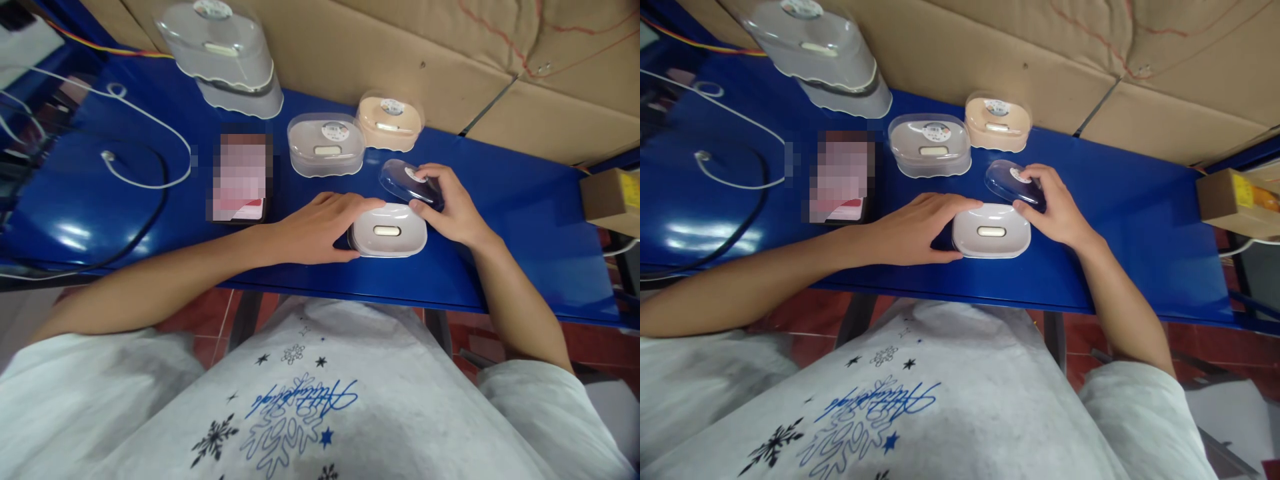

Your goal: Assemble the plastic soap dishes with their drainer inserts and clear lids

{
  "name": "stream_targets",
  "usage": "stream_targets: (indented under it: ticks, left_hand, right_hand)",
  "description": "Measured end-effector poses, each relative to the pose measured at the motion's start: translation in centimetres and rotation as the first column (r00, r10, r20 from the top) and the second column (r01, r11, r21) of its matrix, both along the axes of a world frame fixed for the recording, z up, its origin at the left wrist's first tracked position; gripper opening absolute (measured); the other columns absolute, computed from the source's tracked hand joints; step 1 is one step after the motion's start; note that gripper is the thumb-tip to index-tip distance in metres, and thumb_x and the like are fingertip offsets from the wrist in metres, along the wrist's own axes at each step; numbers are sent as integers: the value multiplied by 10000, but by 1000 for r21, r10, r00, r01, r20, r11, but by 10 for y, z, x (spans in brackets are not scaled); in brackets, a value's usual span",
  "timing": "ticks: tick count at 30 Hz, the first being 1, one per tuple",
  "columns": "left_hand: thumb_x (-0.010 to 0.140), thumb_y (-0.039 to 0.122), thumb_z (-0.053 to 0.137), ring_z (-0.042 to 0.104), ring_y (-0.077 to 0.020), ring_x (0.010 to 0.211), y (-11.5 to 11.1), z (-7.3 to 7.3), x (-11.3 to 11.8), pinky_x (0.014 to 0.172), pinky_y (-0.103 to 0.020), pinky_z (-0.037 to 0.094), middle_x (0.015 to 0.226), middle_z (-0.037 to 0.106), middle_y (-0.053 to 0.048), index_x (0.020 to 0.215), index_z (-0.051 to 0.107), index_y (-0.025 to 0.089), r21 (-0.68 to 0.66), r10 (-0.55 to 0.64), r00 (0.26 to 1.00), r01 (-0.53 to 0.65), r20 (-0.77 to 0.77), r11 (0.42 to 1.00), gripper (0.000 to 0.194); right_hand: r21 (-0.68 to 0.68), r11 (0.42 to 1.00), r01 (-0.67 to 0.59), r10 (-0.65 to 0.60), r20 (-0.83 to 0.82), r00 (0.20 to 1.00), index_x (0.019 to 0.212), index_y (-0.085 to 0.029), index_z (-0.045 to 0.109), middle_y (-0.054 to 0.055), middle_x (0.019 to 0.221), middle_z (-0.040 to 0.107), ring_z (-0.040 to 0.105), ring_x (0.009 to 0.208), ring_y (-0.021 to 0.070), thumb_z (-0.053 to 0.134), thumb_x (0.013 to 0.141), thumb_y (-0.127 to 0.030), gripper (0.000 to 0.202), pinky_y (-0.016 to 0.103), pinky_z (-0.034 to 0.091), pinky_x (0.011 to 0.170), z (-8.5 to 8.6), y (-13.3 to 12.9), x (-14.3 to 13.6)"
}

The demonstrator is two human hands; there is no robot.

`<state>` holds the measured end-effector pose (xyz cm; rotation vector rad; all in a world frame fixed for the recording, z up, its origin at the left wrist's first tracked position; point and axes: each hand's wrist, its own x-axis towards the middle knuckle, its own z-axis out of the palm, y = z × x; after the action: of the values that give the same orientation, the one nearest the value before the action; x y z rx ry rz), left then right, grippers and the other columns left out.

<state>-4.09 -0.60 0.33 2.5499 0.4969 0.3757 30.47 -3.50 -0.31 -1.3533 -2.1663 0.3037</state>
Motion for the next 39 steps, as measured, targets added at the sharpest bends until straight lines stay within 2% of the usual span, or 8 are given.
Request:
stream_targets:
  ticks: [4, 9, 16, 19, 23, 27, 32, 39]
  left_hand:
    - [948, 329, 776, 581, -390, 1504, 1, 1, -1, 1270, -562, 397, 1647, 576, -213, 1687, 401, 198, -6, 8, 1000, -8, -10, 1000, 839]
    - [871, 484, 869, 542, -429, 1528, -7, 0, 7, 1283, -590, 351, 1637, 566, -222, 1691, 407, 207, 38, 84, 994, -82, -73, 996, 981]
    - [857, 410, 838, 592, -408, 1474, -6, 1, 8, 1259, -591, 376, 1609, 621, -190, 1650, 445, 209, -15, 122, 992, -122, 9, 992, 908]
    - [856, 413, 813, 618, -395, 1448, -4, 6, 6, 1243, -577, 409, 1632, 608, -194, 1643, 442, 188, -56, 141, 989, -138, 43, 989, 899]
    - [861, 447, 795, 608, -405, 1459, -2, 10, 5, 1231, -587, 430, 1654, 583, -205, 1646, 425, 178, -70, 160, 985, -155, 63, 985, 909]
    - [865, 457, 804, 583, -414, 1489, 1, 6, 3, 1243, -583, 449, 1673, 545, -209, 1653, 404, 198, -118, 143, 982, -128, 126, 985, 921]
    - [879, 477, 842, 537, -386, 1546, 3, -3, 3, 1290, -574, 442, 1680, 508, -213, 1656, 370, 232, -165, 88, 974, -54, 207, 985, 942]
    - [876, 458, 855, 544, -369, 1539, 1, -3, 6, 1286, -556, 458, 1681, 483, -208, 1614, 351, 242, -237, 138, 968, -87, 208, 968, 920]
  right_hand:
    - [-35, 999, 15, -15, -15, 1000, 1449, -271, 612, 159, 1515, 669, 618, 1480, 418, 745, 995, -549, 549, 653, 505, 1249, 1, 0, 2]
    - [-22, 999, 49, -49, 1, 999, 1423, -287, 610, 153, 1517, 660, 619, 1475, 404, 726, 987, -550, 522, 657, 510, 1245, -2, 3, 8]
    - [-65, 984, 166, -155, 139, 978, 1454, -289, 613, 178, 1632, 597, 513, 1586, 463, 766, 930, -584, 621, 774, 406, 1272, -6, 5, 12]
    - [-37, 977, 211, -202, 161, 966, 1485, -321, 636, 159, 1712, 553, 444, 1649, 464, 622, 1030, -658, 566, 786, 316, 1318, 5, -1, 4]
    - [-40, 999, -14, 17, 77, 997, 1640, -344, 544, 120, 1734, 542, 471, 1646, 410, 409, 1075, -799, 738, 672, 366, 1359, 21, -20, -18]
    - [-87, 961, -261, 267, 64, 962, 1744, -363, 411, 131, 1783, 474, 476, 1638, 440, 658, 971, -821, 932, 662, 429, 1339, 16, -37, -42]
    - [-72, 966, -250, 257, 109, 960, 1698, -344, 500, 166, 1767, 472, 476, 1631, 459, 651, 1011, -749, 811, 694, 455, 1316, 0, -44, -54]
    - [-56, 979, -197, 201, 67, 977, 1669, -327, 543, 154, 1730, 532, 519, 1604, 435, 533, 1053, -772, 760, 673, 453, 1324, 0, -45, -57]
